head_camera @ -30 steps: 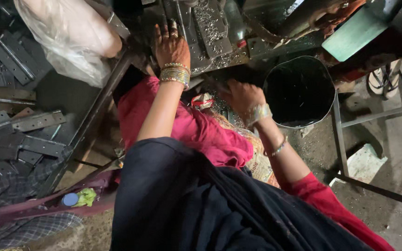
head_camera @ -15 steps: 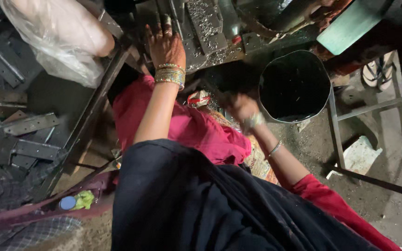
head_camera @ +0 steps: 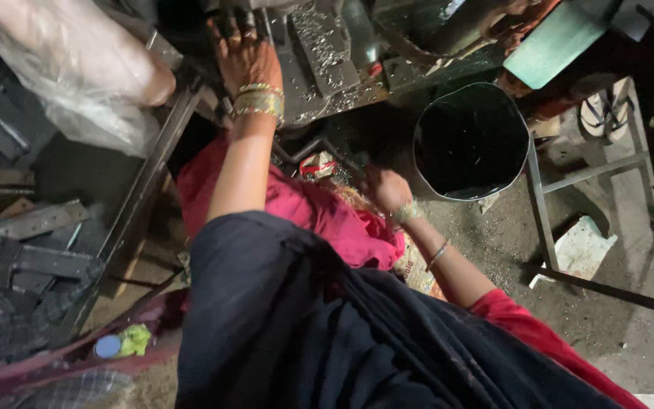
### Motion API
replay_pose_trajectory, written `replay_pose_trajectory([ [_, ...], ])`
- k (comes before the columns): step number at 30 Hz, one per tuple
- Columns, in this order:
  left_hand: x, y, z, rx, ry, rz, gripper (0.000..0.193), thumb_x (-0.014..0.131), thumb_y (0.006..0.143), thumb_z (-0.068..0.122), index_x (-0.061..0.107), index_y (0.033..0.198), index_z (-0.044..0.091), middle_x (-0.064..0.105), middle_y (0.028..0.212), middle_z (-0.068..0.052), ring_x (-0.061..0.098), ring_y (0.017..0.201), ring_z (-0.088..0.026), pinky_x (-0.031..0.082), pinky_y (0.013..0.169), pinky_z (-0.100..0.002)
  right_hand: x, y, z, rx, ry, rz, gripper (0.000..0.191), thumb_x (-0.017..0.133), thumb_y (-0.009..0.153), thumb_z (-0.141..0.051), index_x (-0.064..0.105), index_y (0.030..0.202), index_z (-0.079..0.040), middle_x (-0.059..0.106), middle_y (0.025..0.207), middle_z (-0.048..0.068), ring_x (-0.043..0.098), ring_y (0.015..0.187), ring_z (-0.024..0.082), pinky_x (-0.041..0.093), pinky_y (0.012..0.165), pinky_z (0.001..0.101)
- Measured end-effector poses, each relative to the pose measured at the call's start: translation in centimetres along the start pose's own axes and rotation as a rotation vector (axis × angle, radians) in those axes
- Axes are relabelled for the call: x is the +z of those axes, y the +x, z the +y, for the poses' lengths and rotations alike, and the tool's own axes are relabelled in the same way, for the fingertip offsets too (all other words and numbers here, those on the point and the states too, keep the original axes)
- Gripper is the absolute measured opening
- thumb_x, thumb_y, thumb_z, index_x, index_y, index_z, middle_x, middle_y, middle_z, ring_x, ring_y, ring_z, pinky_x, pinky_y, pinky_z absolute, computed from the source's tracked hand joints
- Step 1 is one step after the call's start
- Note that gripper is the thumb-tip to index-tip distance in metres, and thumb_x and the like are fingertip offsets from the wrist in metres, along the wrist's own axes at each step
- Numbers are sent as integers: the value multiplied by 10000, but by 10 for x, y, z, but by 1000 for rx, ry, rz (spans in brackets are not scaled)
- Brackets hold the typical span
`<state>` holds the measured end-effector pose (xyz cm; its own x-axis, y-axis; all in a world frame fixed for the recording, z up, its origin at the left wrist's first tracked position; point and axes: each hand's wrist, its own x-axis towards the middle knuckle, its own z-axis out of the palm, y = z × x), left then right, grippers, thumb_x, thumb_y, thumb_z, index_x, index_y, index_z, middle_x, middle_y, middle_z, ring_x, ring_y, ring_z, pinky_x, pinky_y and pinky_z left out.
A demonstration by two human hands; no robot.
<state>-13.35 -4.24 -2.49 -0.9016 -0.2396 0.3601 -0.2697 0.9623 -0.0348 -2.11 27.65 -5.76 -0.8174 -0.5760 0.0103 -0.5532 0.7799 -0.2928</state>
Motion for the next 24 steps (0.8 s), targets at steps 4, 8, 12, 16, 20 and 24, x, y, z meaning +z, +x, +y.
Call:
replay_pose_trajectory([
  [4, 5, -12, -13, -27, -121, -212, 315, 444, 1100, 202, 707, 1216, 73, 628, 1422, -155, 467, 1371, -374, 190, 1171, -585, 24, -8, 6, 108, 31, -146, 302, 645, 922, -435, 727, 1012, -159, 746, 851, 107, 727, 818, 314, 586, 714, 447],
  [8, 1, -9, -14, 16, -198, -83, 544, 470, 1008, 207, 554, 1535, 105, 487, 1603, -129, 397, 1448, -373, 169, 1223, -604, -35, 20, -21, 29, 74, 11, 367, 611, 942, -482, 711, 1078, -155, 743, 1021, 135, 715, 867, 348, 565, 658, 478],
  [12, -19, -25, -3, 97, 122, -338, 421, 430, 1063, 298, 539, 1465, 233, 319, 1698, 20, 209, 1592, -284, 64, 1267, -672, -111, 56, -67, 70, 136, 303, 422, 633, 933, -498, 680, 1024, -89, 731, 1013, 157, 717, 836, 350, 567, 656, 473],
  [16, -48, -96, 18, 127, 129, -472, 838, 592, 904, 636, 469, 1537, 101, 403, 1552, -186, 389, 1445, -429, 71, 1179, -668, -138, 70, -89, 151, 62, 295, 407, 632, 952, -497, 672, 999, -95, 729, 937, 151, 722, 781, 344, 559, 637, 480],
  [20, -50, -131, 21, 178, -167, -55, 857, 772, 679, 487, 590, 1396, 54, 539, 1569, -164, 599, 1172, -367, 303, 1137, -624, -131, 70, -84, 163, 76, 355, 333, 656, 962, -461, 695, 1015, -135, 732, 853, 139, 716, 713, 352, 547, 610, 486],
  [24, -43, -101, 10, 236, -241, 29, 657, 748, 751, 392, 642, 1320, 81, 637, 1338, -150, 622, 1166, -337, 382, 1088, -581, -120, 77, -76, 94, -32, 447, 304, 697, 968, -437, 693, 950, -134, 741, 838, 133, 716, 708, 364, 543, 590, 497],
])
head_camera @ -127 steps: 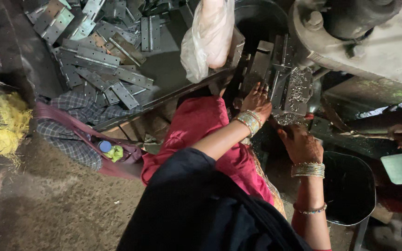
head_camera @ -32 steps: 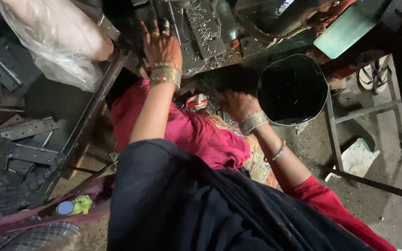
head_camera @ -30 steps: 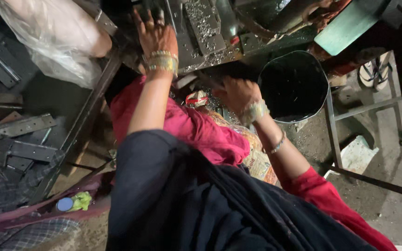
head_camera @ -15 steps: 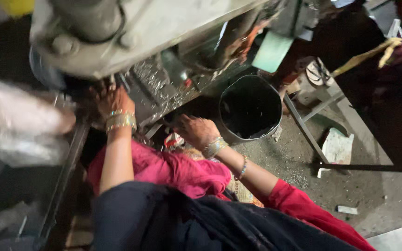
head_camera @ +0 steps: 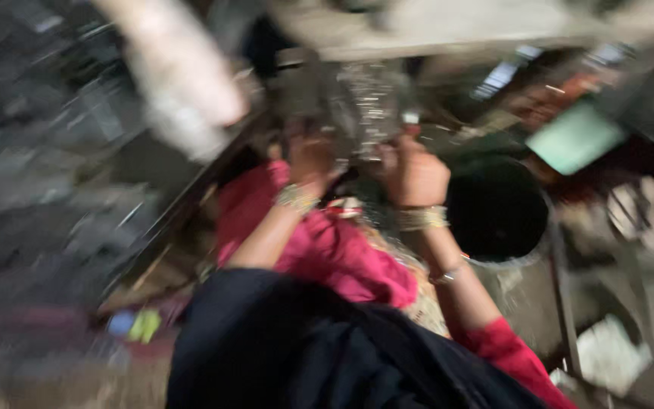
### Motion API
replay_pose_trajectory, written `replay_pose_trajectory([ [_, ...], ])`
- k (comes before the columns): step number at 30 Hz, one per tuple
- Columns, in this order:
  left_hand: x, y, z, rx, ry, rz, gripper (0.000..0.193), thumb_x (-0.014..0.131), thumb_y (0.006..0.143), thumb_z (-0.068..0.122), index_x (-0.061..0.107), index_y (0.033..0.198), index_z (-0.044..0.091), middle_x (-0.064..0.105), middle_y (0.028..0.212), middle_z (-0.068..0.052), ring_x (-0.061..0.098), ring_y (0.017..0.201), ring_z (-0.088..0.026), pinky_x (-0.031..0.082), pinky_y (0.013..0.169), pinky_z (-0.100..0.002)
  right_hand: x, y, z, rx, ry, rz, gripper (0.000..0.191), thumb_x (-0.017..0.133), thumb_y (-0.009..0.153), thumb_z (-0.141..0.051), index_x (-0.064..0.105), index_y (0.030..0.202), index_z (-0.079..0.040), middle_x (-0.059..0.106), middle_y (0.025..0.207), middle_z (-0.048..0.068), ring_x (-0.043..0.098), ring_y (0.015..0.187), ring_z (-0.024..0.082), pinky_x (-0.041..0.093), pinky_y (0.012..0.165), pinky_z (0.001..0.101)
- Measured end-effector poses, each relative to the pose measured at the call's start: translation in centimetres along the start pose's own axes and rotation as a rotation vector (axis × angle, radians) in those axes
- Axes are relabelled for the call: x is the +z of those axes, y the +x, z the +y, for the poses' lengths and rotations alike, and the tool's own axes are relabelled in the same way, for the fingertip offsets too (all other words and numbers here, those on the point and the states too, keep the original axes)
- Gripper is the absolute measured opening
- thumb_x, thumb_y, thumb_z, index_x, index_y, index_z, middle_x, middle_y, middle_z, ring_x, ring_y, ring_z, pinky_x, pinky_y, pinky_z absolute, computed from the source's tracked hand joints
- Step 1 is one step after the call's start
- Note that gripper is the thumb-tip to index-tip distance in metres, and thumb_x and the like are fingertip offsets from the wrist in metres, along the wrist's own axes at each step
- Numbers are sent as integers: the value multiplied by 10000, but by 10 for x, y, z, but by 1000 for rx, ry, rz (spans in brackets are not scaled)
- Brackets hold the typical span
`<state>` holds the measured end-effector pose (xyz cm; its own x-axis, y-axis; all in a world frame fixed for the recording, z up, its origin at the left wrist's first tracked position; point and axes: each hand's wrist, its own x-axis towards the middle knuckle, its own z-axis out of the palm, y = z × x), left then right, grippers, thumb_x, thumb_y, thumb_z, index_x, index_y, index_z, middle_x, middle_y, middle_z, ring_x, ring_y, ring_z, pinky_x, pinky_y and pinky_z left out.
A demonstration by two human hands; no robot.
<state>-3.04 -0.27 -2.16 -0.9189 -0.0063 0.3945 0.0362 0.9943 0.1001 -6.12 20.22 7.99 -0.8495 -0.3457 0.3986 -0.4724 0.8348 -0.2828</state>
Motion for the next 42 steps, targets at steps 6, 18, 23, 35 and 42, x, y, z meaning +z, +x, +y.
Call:
replay_pose_trajectory([
  [6, -60, 28, -3, -181, -81, 73, 454, 722, 800, 163, 685, 1252, 153, 725, 1050, -82, 659, 1121, -270, 394, 1200, -542, 12, 8, 4, -24, 64, -17, 289, 683, 1013, -434, 730, 1054, -152, 738, 803, 139, 704, 715, 396, 540, 626, 515],
  [18, 27, 71, 12, -333, -39, 82, 177, 675, 804, 213, 767, 900, 98, 745, 1031, -166, 727, 1005, -337, 610, 824, -445, 14, 5, 5, -101, -39, -18, 284, 650, 1010, -424, 722, 1045, -151, 732, 819, 148, 699, 704, 397, 539, 605, 511],
  [23, 13, 17, 16, -458, -340, 190, 353, 605, 934, 369, 730, 948, 39, 713, 906, -187, 678, 878, -348, 550, 791, -476, 6, -1, 3, -29, 36, -15, 296, 669, 944, -411, 681, 906, -118, 711, 751, 139, 704, 687, 350, 541, 570, 479],
  [35, 8, 29, 11, -226, 146, -362, 510, 540, 1042, 405, 625, 1408, 59, 457, 1626, -182, 349, 1540, -355, 120, 1270, -595, -18, -1, -10, 42, 48, -249, 300, 623, 945, -427, 709, 1028, -151, 747, 894, 128, 730, 793, 331, 555, 655, 480],
  [42, 20, 15, 9, -200, 82, -248, 501, 562, 918, 372, 656, 1312, 77, 492, 1557, -136, 400, 1452, -304, 114, 1232, -517, -14, 1, -8, -10, -14, -367, 406, 627, 972, -512, 721, 906, -123, 730, 786, 165, 718, 707, 369, 559, 601, 489],
])
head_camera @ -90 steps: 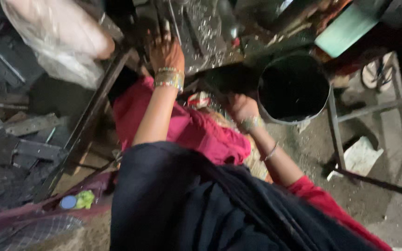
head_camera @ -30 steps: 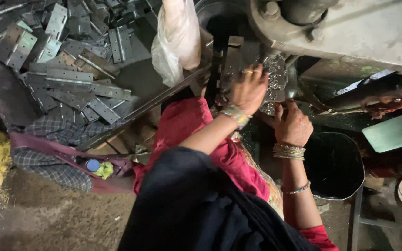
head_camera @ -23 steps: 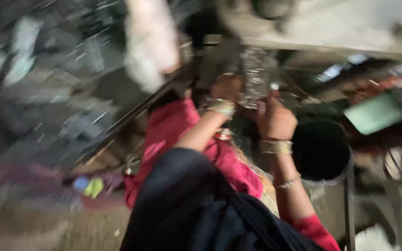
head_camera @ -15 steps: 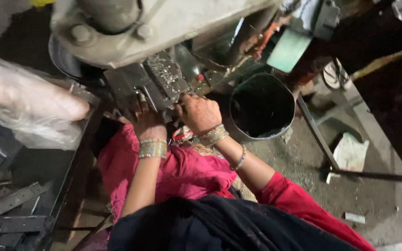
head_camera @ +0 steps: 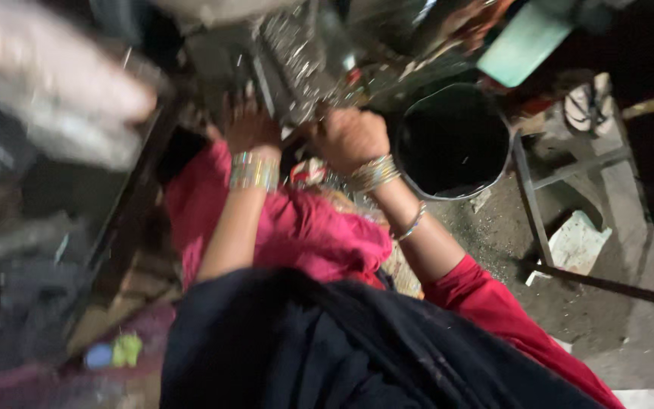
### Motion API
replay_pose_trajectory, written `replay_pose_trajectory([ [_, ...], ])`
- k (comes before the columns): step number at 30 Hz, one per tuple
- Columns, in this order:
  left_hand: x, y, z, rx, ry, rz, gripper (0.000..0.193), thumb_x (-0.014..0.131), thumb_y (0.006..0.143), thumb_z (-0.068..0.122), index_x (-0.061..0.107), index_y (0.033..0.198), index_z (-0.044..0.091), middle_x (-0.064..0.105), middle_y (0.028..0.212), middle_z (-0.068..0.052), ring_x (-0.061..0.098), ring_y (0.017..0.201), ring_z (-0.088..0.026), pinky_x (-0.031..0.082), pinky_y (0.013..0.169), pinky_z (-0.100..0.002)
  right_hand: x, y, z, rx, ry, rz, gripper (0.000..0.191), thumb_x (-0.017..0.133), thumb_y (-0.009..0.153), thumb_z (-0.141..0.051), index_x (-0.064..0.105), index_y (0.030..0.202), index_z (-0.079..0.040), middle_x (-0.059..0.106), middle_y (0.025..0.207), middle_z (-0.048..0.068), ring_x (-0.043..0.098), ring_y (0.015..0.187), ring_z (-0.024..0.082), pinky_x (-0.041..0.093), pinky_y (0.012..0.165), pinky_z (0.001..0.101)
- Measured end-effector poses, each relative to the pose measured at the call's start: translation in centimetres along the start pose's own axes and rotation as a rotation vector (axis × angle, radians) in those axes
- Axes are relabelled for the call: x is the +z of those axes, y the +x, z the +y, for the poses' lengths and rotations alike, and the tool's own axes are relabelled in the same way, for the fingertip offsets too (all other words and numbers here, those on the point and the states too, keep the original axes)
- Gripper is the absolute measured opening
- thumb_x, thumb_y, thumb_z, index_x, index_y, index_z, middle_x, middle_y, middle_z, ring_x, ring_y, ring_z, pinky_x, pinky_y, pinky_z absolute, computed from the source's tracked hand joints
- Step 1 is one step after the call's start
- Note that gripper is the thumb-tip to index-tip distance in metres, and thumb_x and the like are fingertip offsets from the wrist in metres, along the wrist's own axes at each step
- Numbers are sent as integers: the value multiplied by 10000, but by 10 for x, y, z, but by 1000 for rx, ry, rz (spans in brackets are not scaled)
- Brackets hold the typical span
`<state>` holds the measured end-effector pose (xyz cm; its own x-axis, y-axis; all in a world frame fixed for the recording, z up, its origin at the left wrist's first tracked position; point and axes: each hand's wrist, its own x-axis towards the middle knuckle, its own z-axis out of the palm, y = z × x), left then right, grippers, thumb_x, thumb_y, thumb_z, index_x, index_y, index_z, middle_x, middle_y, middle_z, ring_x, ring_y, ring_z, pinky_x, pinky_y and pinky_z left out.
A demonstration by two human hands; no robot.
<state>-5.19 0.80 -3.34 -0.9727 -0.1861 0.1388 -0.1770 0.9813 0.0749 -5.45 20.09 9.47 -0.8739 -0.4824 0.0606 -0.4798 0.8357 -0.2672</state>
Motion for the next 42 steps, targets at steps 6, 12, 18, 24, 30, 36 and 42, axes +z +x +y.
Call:
replay_pose_trajectory([
  [6, 12, 10, -3, -76, -5, 38, 400, 533, 972, 226, 719, 1269, 32, 552, 1508, -191, 475, 1426, -308, 199, 1271, -496, -5, 1, -2, -59, -41, -26, 453, 628, 968, -565, 719, 980, -122, 738, 829, 172, 717, 772, 393, 546, 655, 531],
  [12, 21, 0, -1, 18, -46, 221, 371, 577, 852, 219, 750, 1095, -1, 591, 1413, -221, 494, 1354, -354, 231, 1184, -529, 37, -1, 29, -183, -157, 103, 429, 633, 980, -538, 716, 1054, -124, 720, 801, 139, 706, 726, 365, 545, 631, 512],
  [18, -2, -20, 0, -63, -182, 151, 271, 626, 849, 145, 734, 1067, 25, 694, 1192, -235, 595, 1205, -430, 459, 995, -572, 146, -68, 104, -183, -140, -43, 166, 642, 825, -273, 694, 796, -118, 709, 794, 105, 697, 748, 301, 559, 631, 452],
  [24, -13, -24, -9, 72, 3, 121, 411, 544, 982, 218, 690, 1309, 16, 506, 1570, -162, 410, 1471, -331, 234, 1270, -519, 155, -74, 96, 117, 72, -277, 445, 604, 942, -511, 701, 965, -78, 751, 850, 178, 732, 798, 347, 574, 656, 461],
  [30, 29, 8, -8, -34, 32, 146, 245, 562, 958, 214, 730, 1067, 72, 605, 1243, -133, 565, 1173, -312, 317, 1019, -489, 65, -24, 49, 1, -88, -243, 502, 541, 997, -568, 653, 1057, -82, 751, 857, 152, 741, 789, 343, 585, 656, 468],
  [36, 25, 26, -8, -26, 14, 217, 166, 655, 765, 233, 800, 755, 154, 769, 855, -124, 756, 833, -282, 595, 690, -437, 22, 19, 16, -149, -219, 27, 419, 593, 1046, -515, 704, 989, -115, 727, 780, 135, 712, 711, 367, 555, 622, 495],
  [42, 5, 25, -6, -92, 44, 334, 331, 594, 827, 259, 807, 1012, 86, 673, 1339, -175, 617, 1238, -248, 231, 1227, -485, 15, 23, 4, -66, -23, -6, 318, 650, 958, -466, 736, 1158, -234, 742, 886, 194, 708, 828, 446, 555, 718, 555],
])
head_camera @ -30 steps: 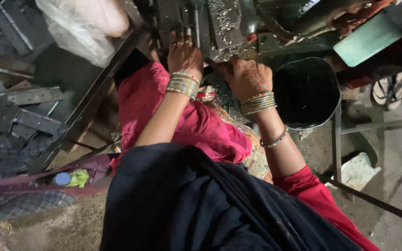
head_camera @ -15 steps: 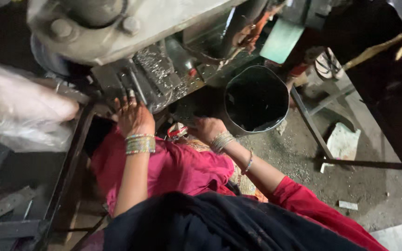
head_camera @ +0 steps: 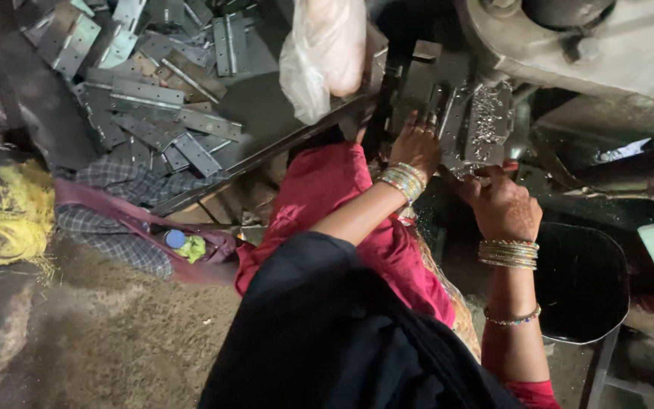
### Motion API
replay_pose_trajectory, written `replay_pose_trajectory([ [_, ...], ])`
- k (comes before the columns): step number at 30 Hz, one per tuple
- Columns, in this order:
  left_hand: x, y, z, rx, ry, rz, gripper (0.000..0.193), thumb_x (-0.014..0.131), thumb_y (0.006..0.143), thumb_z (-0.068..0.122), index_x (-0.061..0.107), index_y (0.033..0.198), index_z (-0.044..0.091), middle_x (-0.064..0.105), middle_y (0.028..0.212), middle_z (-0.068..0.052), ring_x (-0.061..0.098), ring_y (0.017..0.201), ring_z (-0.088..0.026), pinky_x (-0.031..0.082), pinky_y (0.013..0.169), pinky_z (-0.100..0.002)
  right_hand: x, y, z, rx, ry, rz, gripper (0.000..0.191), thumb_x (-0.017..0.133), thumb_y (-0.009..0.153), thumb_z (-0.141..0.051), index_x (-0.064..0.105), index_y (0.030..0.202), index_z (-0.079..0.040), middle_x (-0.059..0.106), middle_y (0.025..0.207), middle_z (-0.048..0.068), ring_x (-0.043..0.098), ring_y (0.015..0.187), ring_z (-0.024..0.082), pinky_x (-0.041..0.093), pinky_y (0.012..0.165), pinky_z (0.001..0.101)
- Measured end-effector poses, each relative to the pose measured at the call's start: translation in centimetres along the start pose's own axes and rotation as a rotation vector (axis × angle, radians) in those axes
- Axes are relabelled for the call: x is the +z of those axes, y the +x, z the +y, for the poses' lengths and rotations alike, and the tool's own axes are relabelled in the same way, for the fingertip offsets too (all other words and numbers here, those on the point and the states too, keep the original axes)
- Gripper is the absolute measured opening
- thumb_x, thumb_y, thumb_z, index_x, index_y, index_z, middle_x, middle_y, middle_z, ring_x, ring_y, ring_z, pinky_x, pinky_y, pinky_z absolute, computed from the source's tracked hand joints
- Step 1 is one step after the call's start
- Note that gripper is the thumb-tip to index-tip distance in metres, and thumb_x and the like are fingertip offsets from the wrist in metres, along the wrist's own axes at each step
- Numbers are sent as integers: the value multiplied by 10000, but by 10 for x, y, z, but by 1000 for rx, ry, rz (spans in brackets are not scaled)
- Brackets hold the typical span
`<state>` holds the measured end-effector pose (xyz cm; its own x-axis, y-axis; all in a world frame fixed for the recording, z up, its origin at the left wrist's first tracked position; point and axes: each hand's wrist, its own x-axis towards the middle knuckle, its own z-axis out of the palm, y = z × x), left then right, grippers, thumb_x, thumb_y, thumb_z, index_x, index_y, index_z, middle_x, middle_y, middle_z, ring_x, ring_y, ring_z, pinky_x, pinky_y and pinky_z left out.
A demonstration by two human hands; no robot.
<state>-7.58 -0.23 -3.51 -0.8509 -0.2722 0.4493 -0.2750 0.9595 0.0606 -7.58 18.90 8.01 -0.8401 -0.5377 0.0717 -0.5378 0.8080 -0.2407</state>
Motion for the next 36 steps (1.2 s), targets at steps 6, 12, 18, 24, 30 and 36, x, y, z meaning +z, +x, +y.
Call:
replay_pose_trajectory([
  [6, -9, 4, 1, 0, -3, -168, 336, 570, 880, 284, 797, 1039, 94, 555, 1453, -214, 516, 1364, -319, 217, 1232, -506, 0, -4, -1, 14, -24, 16, 339, 626, 984, -503, 729, 1171, -240, 750, 915, 187, 710, 846, 451, 555, 730, 564],
  [12, -9, 3, -1, 16, -9, -193, 347, 563, 898, 295, 798, 1066, 101, 547, 1471, -215, 506, 1381, -318, 208, 1250, -507, -3, 0, -2, 58, 5, -44, 368, 599, 988, -551, 738, 1184, -272, 748, 933, 201, 710, 894, 451, 558, 776, 567],
  [18, -6, 9, -3, 33, -1, -161, 396, 560, 882, 323, 773, 1110, 80, 531, 1460, -221, 468, 1404, -339, 186, 1235, -535, -2, -2, -2, 48, -79, -18, 432, 600, 984, -560, 708, 1249, -236, 742, 918, 218, 705, 859, 461, 551, 748, 569],
  [24, -10, -1, 1, 12, 31, -202, 356, 537, 920, 258, 762, 1131, 80, 530, 1490, -219, 476, 1404, -338, 202, 1242, -516, -3, -5, -3, 39, -17, -11, 340, 622, 987, -494, 722, 1201, -250, 751, 897, 184, 710, 850, 441, 552, 740, 560],
  [30, -1, 1, 0, 6, -5, -95, 324, 545, 922, 240, 768, 1100, 87, 592, 1439, -225, 525, 1369, -328, 236, 1242, -507, -1, -5, 0, 24, -13, 17, 336, 638, 985, -491, 722, 1178, -229, 748, 875, 176, 711, 826, 430, 549, 712, 553],
  [36, 0, -3, 0, 19, -52, -150, 335, 565, 909, 257, 764, 1117, 86, 591, 1415, -226, 516, 1365, -347, 228, 1243, -536, 4, -5, 2, 4, -43, 56, 350, 629, 987, -506, 727, 1164, -221, 746, 860, 165, 717, 793, 415, 557, 689, 540],
])
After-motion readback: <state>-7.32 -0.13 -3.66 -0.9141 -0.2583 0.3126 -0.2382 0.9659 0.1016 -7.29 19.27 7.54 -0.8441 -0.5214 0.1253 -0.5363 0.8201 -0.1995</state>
